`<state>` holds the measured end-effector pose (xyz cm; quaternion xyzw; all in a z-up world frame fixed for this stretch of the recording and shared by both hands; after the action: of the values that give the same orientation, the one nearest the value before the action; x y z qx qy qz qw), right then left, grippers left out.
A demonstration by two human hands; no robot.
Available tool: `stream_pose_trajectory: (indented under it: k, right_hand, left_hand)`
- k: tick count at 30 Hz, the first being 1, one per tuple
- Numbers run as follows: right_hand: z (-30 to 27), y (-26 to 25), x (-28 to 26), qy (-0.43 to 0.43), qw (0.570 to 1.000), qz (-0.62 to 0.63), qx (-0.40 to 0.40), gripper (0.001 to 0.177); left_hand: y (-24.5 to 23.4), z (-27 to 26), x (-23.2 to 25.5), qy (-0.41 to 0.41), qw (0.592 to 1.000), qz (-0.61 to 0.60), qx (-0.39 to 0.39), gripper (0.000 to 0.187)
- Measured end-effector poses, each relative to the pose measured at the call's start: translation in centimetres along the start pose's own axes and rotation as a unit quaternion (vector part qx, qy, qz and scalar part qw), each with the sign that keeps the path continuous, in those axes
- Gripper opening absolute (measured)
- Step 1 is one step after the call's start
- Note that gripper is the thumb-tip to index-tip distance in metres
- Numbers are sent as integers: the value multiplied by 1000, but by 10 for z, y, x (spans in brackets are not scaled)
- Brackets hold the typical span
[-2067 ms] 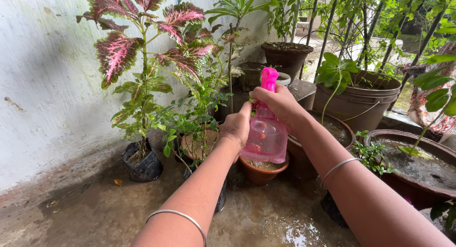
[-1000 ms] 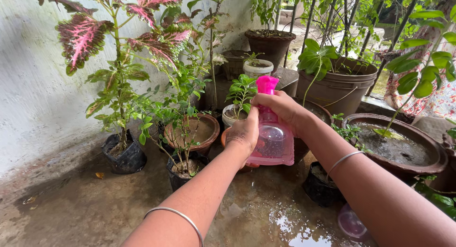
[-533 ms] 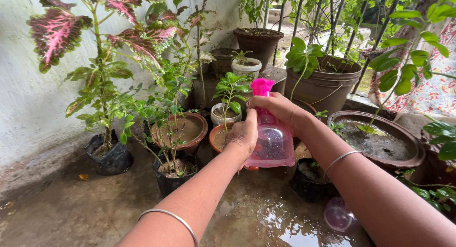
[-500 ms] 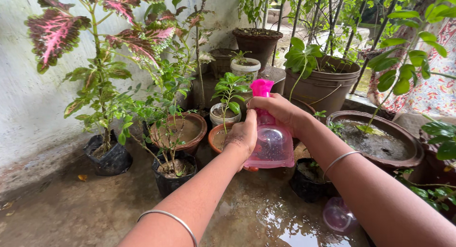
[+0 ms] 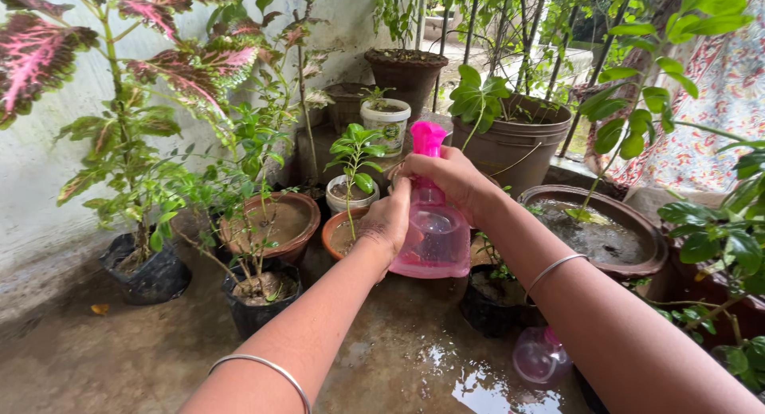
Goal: The person waters plants in various pots on a balcony by hand using a spray bottle, pressing the trigger repeatedly to spray water on the leaves and stems of several different plants.
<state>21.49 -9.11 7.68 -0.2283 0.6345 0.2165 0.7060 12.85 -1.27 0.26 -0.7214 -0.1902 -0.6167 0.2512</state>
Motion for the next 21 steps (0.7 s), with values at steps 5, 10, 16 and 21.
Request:
stream_pose_trajectory:
  k: [5,10,16,21]
  right_hand:
    - [11,-28,-30,-70,997,0,39,21]
    - [6,-57,-35,-56,993,-61,89,20]
    - [3,-74,-22,-31,994,-59,86,20]
    - [-3,-86,-18,-28,992,-77,91,21]
  left_hand:
    - [30,6,29,51,987,-108,-106,77]
    - [52,2,29,34,988,-104,-111,80]
    - [68,7,18,16,996,-58,-72,94]
    - [69,0,18,21,1000,18,-13,95]
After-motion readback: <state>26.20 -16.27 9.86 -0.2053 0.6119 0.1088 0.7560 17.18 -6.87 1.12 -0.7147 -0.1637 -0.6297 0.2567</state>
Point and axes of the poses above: each hand's wrist, its own z-axis towards the middle knuckle, its own y-axis out of the palm, x = y × z, the point moved 10 cm from there along z, towards the middle knuckle, and after that the axes turned 6 degrees about x, right-handed, at the moved point
